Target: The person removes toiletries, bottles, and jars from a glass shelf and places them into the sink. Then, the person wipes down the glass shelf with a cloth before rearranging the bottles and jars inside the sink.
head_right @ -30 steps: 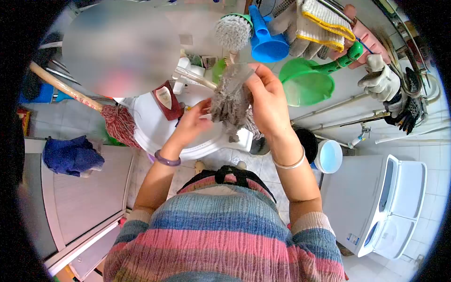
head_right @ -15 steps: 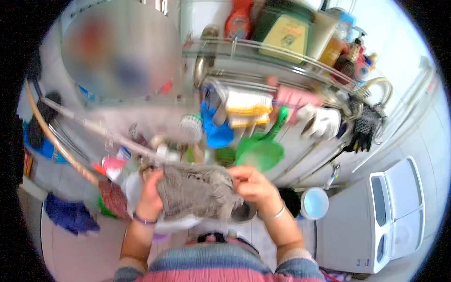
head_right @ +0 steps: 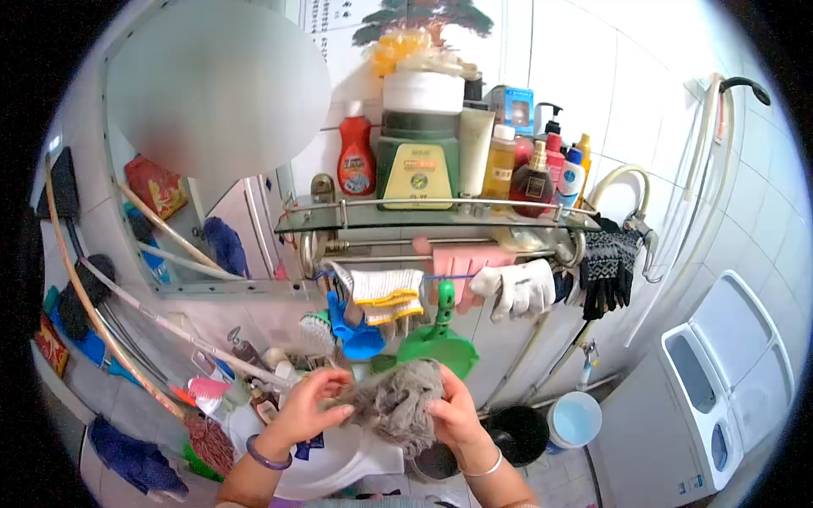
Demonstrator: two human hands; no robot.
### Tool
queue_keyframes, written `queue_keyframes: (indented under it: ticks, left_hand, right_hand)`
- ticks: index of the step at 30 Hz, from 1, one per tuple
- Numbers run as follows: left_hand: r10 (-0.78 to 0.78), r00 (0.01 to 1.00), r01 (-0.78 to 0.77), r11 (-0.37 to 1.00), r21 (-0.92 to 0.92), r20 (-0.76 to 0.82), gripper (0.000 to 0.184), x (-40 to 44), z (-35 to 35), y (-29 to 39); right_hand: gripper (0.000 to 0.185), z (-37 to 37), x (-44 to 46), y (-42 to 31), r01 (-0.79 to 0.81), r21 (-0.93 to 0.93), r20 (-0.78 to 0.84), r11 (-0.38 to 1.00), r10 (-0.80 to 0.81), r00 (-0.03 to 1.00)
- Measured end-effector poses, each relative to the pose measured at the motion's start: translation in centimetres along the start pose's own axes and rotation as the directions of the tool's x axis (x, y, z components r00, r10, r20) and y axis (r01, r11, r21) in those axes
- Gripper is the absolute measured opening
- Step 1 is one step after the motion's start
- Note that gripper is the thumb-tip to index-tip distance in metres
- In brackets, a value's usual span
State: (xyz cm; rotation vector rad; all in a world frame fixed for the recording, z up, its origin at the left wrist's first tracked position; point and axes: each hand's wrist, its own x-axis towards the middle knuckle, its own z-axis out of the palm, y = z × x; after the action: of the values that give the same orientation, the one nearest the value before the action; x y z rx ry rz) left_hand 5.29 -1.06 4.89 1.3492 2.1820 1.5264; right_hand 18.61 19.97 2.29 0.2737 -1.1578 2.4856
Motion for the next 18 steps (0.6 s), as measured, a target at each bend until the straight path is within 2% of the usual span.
queue_keyframes:
  ticks: [1,3,6,8,10,11,12,15,18]
  left_hand:
    - [0.085,0.995,-0.088,0.994,-0.069,-0.046,0.060,0.5,0.0,0.5]
    - [0.245,0.958,-0.245,0.969,0.022,-0.151,0.067,2.1,-1.3,2.4]
    - [0.476,0.815,-0.477,0.875,0.085,-0.332,0.074,7.0,-3.7,7.5]
    - [0.495,0.780,-0.463,0.868,0.180,-0.382,0.083,11.0,-5.4,12.6]
    - [0.643,0.651,-0.504,0.764,0.402,-0.404,0.087,16.0,-6.3,17.0]
    - [0.730,0.585,-0.426,0.646,0.633,-0.352,0.091,18.7,-7.1,18.3]
    - [0.773,0.535,-0.416,0.593,0.690,-0.341,0.100,21.8,-7.4,19.2]
    - [0.553,0.731,-0.180,0.722,0.668,-0.400,0.114,26.7,-6.8,22.4]
    - [0.577,0.728,-0.087,0.615,0.784,-0.371,0.109,31.0,-6.0,22.2]
  right_hand:
    - [0.064,-0.3,-0.2,-0.5,0.006,0.005,0.032,1.000,-0.006,0.999]
    - [0.064,-0.3,-0.3,-1.3,0.015,-0.025,0.053,1.000,-0.014,0.999]
    - [0.062,-0.5,-0.5,-1.8,0.023,-0.062,0.049,0.998,-0.020,0.999]
    - [0.060,-0.3,-0.8,-2.1,0.027,-0.092,-0.003,0.995,-0.028,1.000]
    - [0.061,-0.6,-1.2,-2.1,0.024,-0.104,-0.026,0.994,-0.027,0.999]
    - [0.062,-0.8,-1.5,-2.2,0.020,-0.109,-0.041,0.994,-0.025,0.999]
    - [0.061,-1.0,-1.6,-2.3,0.027,-0.110,-0.032,0.994,-0.031,0.999]
    - [0.059,-2.3,-2.3,-2.6,0.020,-0.087,0.025,0.996,-0.018,1.000]
    - [0.058,-3.1,-3.2,-3.2,0.064,-0.100,-0.030,0.993,-0.067,0.997]
